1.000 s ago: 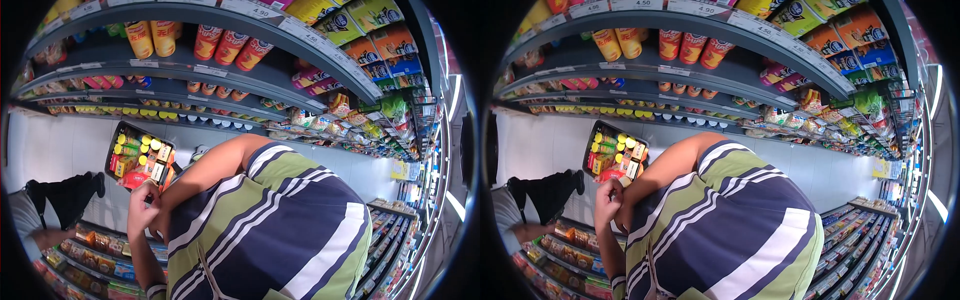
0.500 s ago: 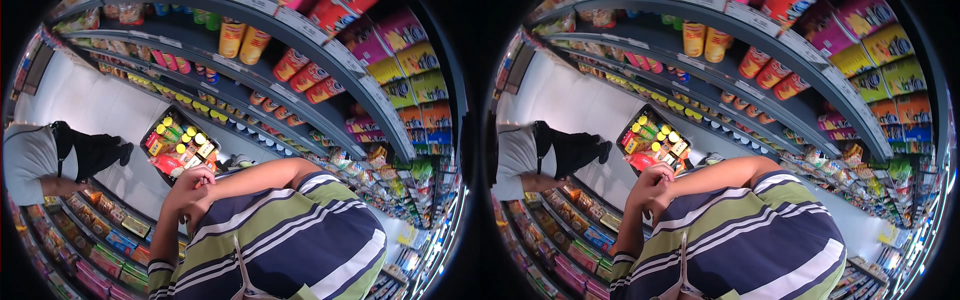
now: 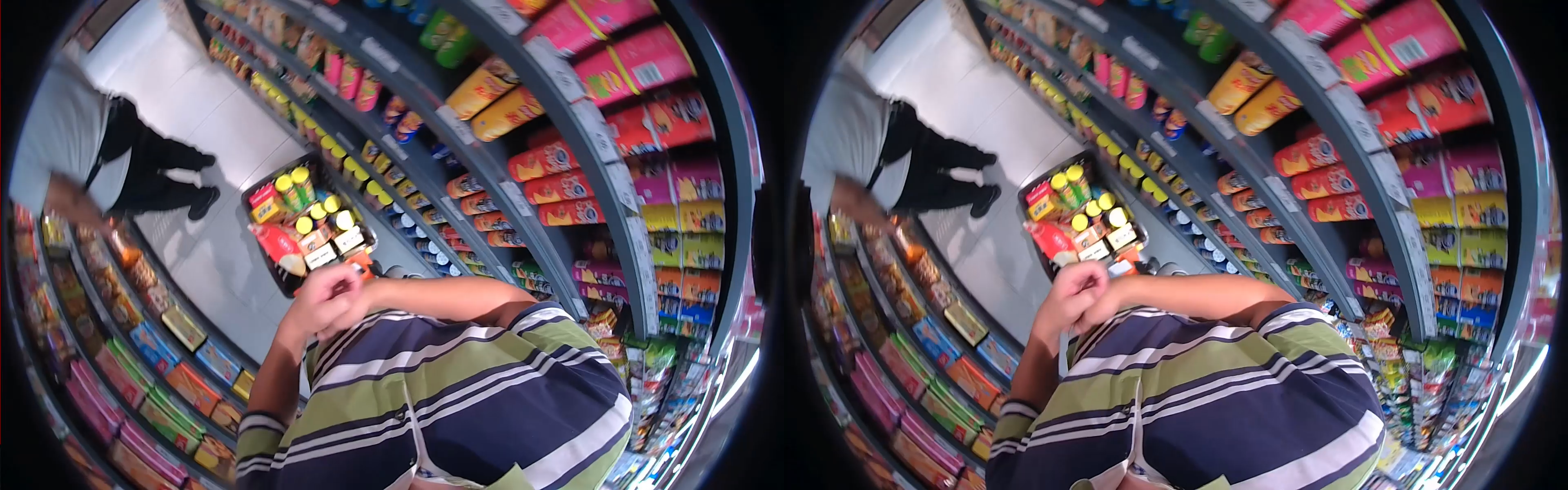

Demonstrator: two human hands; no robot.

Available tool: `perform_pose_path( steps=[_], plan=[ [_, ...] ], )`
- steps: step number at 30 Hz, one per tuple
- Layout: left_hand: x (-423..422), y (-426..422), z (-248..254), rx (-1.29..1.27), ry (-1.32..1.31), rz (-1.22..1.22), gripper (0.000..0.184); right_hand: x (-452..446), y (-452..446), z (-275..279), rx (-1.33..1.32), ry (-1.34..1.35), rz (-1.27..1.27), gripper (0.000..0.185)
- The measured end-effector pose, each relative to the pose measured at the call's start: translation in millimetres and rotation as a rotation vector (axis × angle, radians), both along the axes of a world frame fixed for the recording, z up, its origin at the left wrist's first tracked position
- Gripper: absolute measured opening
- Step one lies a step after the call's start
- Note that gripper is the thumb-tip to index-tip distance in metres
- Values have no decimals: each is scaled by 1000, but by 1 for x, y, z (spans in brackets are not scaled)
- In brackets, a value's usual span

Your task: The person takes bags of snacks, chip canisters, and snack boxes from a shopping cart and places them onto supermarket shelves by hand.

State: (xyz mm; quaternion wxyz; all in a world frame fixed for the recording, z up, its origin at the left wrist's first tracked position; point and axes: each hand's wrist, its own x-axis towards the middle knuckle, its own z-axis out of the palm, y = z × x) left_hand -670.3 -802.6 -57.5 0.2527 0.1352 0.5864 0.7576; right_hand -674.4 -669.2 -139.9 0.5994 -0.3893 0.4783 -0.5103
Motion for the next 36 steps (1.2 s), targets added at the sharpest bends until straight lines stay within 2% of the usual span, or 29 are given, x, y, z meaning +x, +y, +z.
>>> perform_pose_path(
  steps=[1, 6, 7, 8, 9, 11, 12, 14, 18, 20, 22, 25, 28, 30, 33, 36],
  plan=[
    [-9, 10, 20, 33, 98, -24, 5, -2, -5, -1, 5, -29, -6, 41],
    [-39, 100, 69, 543, 326, -318, 5, -16, -74, 28, 161, -138, 75, 37],
    [-37, 112, 85, 566, 200, -466, 4, -17, -87, 39, 174, -119, 88, 36],
    [-37, 123, 96, 587, 237, -547, 3, -16, -99, 53, 181, -80, 97, 35],
    [-26, 138, 102, 678, 256, -494, 4, -16, -106, 70, 165, -1, 113, 35],
    [-22, 140, 113, 638, 258, -543, 7, -16, -115, 96, 131, 156, 138, 35],
    [-21, 136, 114, 599, 229, -563, 8, -14, -113, 94, 134, 193, 126, 35],
    [-15, 135, 98, 676, 104, -557, 10, -12, -104, 91, 132, 271, 89, 35],
    [-1, 125, 74, 732, -129, -563, 13, -16, -56, 103, 146, 135, -23, 35],
    [6, 131, 69, 760, -84, -518, 13, -20, -36, 110, 135, 74, -83, 36],
    [6, 132, 68, 755, -38, -503, 13, -27, -22, 114, 180, -13, -12, 35],
    [5, 140, 74, 748, -32, -535, 14, -32, -28, 113, 195, -30, 45, 37],
    [-1, 149, 95, 596, -117, -697, 16, -17, -63, 97, 135, 18, 24, 40],
    [10, 167, 91, 646, -78, -625, 17, 1, -84, 92, 24, -14, -78, 38],
    [9, 157, 81, 634, 23, -579, 17, 3, -78, 93, 87, 10, -35, 39],
    [12, 145, 59, 654, -176, -508, 16, -11, -49, 80, 140, -79, 38, 46]
  ],
)
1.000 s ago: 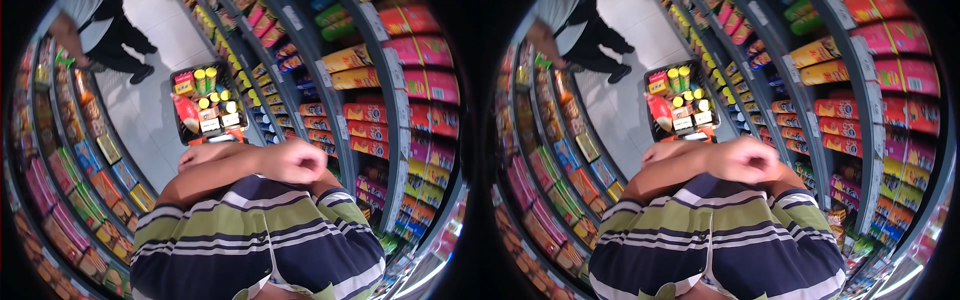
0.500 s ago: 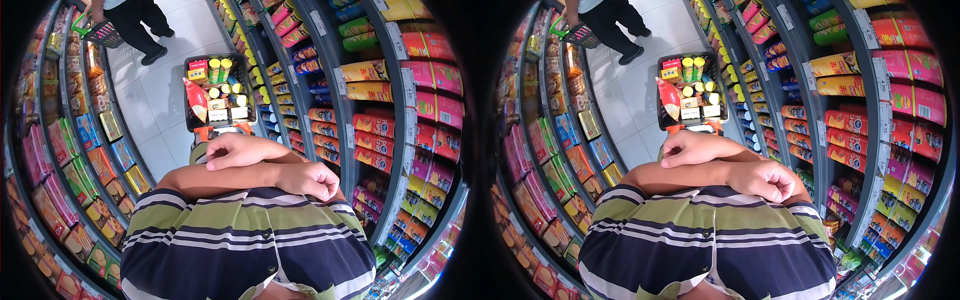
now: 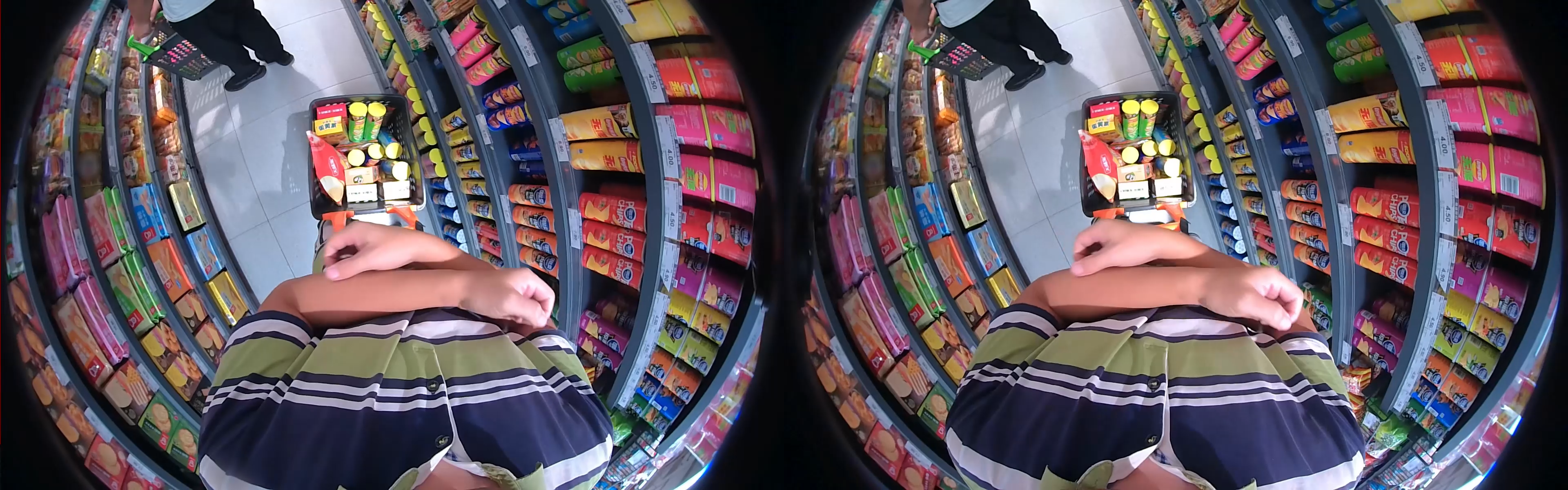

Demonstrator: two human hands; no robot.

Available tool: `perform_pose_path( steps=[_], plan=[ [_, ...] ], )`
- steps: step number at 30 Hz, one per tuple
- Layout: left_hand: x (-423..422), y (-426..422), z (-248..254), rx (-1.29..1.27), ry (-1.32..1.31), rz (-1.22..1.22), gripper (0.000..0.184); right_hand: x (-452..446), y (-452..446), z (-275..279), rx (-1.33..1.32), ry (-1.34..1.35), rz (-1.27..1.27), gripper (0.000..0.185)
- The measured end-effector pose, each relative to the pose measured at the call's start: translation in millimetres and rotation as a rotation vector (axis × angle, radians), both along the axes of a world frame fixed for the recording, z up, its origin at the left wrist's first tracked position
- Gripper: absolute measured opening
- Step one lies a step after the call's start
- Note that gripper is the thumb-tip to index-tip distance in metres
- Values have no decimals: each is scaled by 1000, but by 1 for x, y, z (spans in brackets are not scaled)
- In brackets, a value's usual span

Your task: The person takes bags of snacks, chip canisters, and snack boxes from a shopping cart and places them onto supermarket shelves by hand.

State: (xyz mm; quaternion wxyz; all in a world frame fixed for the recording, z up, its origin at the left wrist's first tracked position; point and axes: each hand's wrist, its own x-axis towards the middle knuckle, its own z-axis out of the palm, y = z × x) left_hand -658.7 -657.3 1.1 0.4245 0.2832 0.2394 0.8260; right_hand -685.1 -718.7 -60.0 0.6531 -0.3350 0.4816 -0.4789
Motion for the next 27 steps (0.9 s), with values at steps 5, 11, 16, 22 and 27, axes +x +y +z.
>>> perform_pose_path(
  steps=[5, 11, 16, 22, 27],
  plan=[
    [-16, -32, -28, -122, -60, 199, 21, -14, 67, -35, 187, -329, -188, 29],
    [-33, -73, -84, -191, -471, 274, 22, 1, 102, -82, 499, -133, -798, 8],
    [-59, -123, -155, -622, -399, 420, 25, -16, 111, -146, 506, -565, -1172, 20],
    [-91, -178, -346, -1119, -304, 776, 41, -43, 100, -149, 784, -488, -1083, 18],
    [-120, -233, -423, -1533, -248, 886, 41, -104, 65, -236, 936, -154, -964, 26]
  ],
)
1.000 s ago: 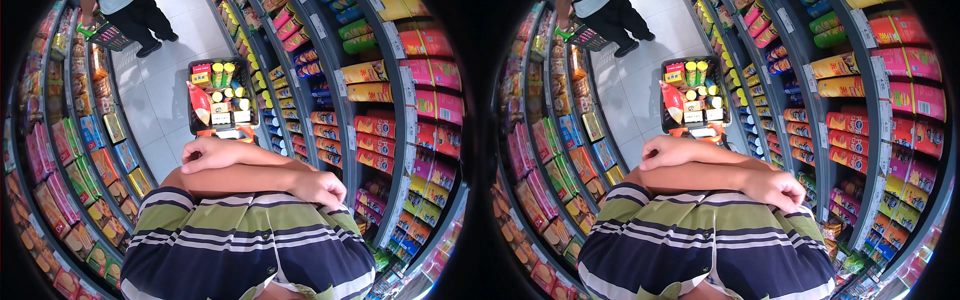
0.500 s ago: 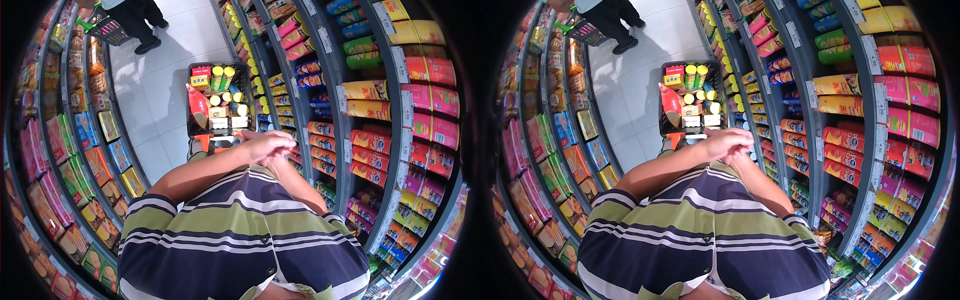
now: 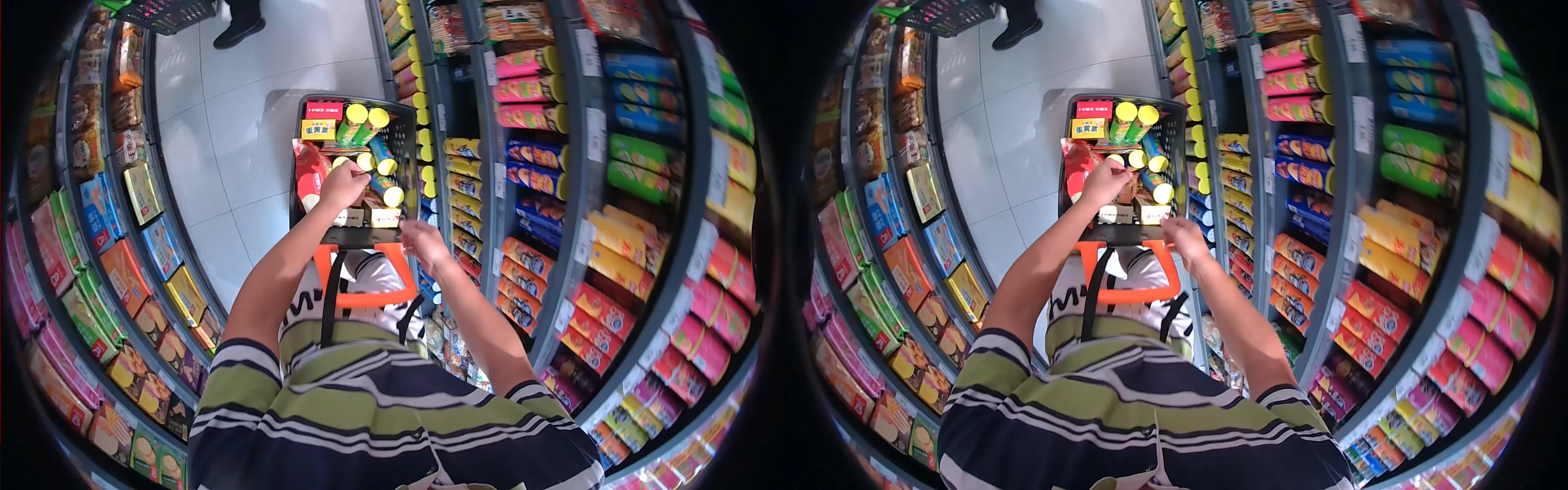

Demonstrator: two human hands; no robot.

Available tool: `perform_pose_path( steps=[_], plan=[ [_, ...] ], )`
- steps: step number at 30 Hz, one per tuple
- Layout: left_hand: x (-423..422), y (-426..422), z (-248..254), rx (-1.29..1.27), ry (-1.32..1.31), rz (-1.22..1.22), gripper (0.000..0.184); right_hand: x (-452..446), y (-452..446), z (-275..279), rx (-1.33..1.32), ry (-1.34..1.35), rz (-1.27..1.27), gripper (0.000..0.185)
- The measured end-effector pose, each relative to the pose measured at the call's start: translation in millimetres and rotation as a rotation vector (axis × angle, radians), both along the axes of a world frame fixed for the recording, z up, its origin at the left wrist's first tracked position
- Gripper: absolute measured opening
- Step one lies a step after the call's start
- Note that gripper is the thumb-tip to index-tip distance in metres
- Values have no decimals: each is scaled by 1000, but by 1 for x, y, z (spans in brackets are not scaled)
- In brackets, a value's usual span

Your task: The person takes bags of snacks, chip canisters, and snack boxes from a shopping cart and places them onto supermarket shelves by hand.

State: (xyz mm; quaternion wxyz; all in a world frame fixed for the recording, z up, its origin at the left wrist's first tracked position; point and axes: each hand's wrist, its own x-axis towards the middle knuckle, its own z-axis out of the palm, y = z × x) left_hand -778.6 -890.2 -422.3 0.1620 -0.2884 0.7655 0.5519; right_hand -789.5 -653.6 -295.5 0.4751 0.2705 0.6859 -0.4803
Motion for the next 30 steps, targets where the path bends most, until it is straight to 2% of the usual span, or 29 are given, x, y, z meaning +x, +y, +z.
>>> perform_pose_path(
  steps=[1, 3, 4, 5, 7, 9, 10, 16, 19, 23, 27, 28, 30],
  plan=[
    [-12, -12, 14, -35, -49, -1, 46, -18, -10, -26, 51, 37, 59, 30],
    [-25, -20, -41, -126, 9, 6, 53, -60, -29, -91, 158, 135, 162, 47],
    [-32, -20, -55, -132, 7, 21, 56, -77, -27, -145, 194, 312, 234, 59],
    [-42, -23, -62, -141, 8, 40, 60, -101, -47, -156, 253, 368, 307, 68],
    [-62, -24, -87, -150, 44, 59, 68, -140, -52, -223, 415, 635, 610, 80],
    [-79, -23, -118, -158, 107, 62, 75, -171, -74, -240, 500, 641, 648, 85],
    [-91, -25, -114, -169, 61, 43, 77, -184, -81, -249, 485, 666, 659, 86],
    [-131, -32, -164, -473, 140, -188, 76, -215, -110, -278, 444, 791, 847, 88],
    [-146, -36, -175, -592, 107, -293, 73, -221, -118, -293, 454, 743, 899, 90],
    [-163, -38, -188, -662, 67, -428, 74, -218, -128, -306, 452, 774, 833, 81],
    [-166, -27, -184, -654, -6, -448, 74, -204, -120, -325, 450, 977, 780, 65],
    [-164, -23, -182, -649, -13, -443, 74, -196, -117, -324, 418, 1088, 702, 57],
    [-156, -19, -179, -635, -33, -455, 74, -179, -103, -312, 410, 1044, 699, 55]
  ],
)
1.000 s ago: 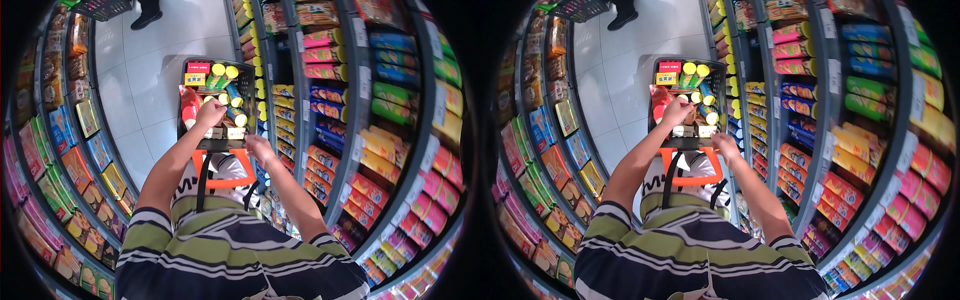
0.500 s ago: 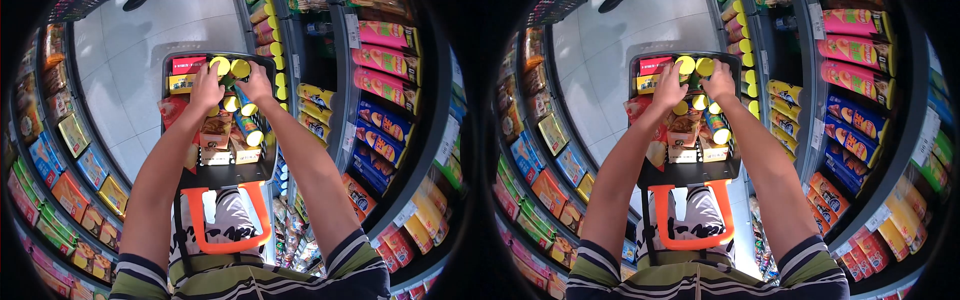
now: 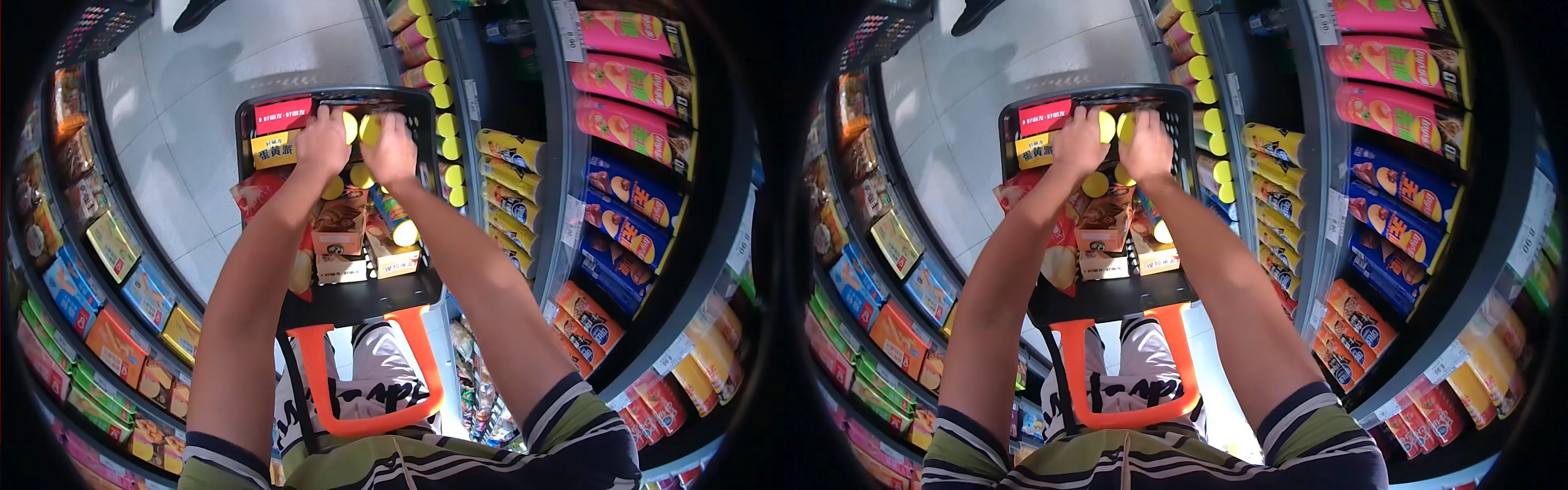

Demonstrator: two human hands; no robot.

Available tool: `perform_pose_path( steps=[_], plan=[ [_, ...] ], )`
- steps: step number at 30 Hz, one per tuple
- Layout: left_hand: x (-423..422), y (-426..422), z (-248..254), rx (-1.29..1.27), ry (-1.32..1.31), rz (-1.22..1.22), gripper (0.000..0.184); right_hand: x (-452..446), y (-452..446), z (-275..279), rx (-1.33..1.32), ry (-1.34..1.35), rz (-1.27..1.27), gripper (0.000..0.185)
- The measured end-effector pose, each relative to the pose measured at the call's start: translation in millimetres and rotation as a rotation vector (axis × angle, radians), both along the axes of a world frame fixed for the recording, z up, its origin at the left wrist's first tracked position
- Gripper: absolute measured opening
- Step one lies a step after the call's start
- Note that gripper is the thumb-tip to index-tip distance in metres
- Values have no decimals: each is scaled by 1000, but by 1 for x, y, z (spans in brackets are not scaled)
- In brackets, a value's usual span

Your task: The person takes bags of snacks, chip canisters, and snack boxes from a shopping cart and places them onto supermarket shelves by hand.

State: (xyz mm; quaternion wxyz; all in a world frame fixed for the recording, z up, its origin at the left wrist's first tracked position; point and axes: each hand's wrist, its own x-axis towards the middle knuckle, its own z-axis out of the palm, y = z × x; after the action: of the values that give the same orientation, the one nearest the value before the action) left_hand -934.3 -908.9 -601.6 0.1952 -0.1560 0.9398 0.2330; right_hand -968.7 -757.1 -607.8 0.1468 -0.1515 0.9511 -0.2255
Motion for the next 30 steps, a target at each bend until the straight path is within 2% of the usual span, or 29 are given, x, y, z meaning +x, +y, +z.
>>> perform_pose_path(
  steps=[3, 8, 10, 14, 17, 19, 21, 23, 25, 27, 28, 30],
  plan=[
    [20, 2, 4, 41, 39, 2, 75, 32, 24, 26, -108, 85, -69, 54],
    [50, 0, 82, 131, 382, 60, 72, 68, 64, 119, -263, 193, -273, 57],
    [54, -3, 126, 158, 525, 37, 74, 78, 82, 175, -284, 260, -347, 62],
    [48, 4, 235, 239, 624, 107, 69, 80, 103, 298, -315, 380, -450, 66],
    [24, 16, 343, 411, 584, 104, 65, 73, 115, 395, -360, 484, -514, 69],
    [4, 21, 411, 520, 631, -43, 65, 62, 126, 441, -514, 563, -533, 67],
    [-21, 25, 469, 556, 756, -227, 70, 54, 135, 499, -530, 636, -499, 70],
    [-43, 27, 525, 610, 785, -326, 64, 48, 142, 542, -689, 609, -576, 71],
    [-67, 29, 560, 812, 821, -387, 64, 45, 144, 588, -747, 641, -673, 73],
    [-82, 27, 592, 1047, 606, -353, 60, 40, 158, 608, -967, 495, -775, 74],
    [-85, 28, 604, 1131, 590, -351, 56, 41, 160, 619, -1058, 433, -812, 75],
    [-88, 25, 616, 1231, 523, -314, 59, 43, 169, 620, -1194, 320, -889, 73]
  ],
)
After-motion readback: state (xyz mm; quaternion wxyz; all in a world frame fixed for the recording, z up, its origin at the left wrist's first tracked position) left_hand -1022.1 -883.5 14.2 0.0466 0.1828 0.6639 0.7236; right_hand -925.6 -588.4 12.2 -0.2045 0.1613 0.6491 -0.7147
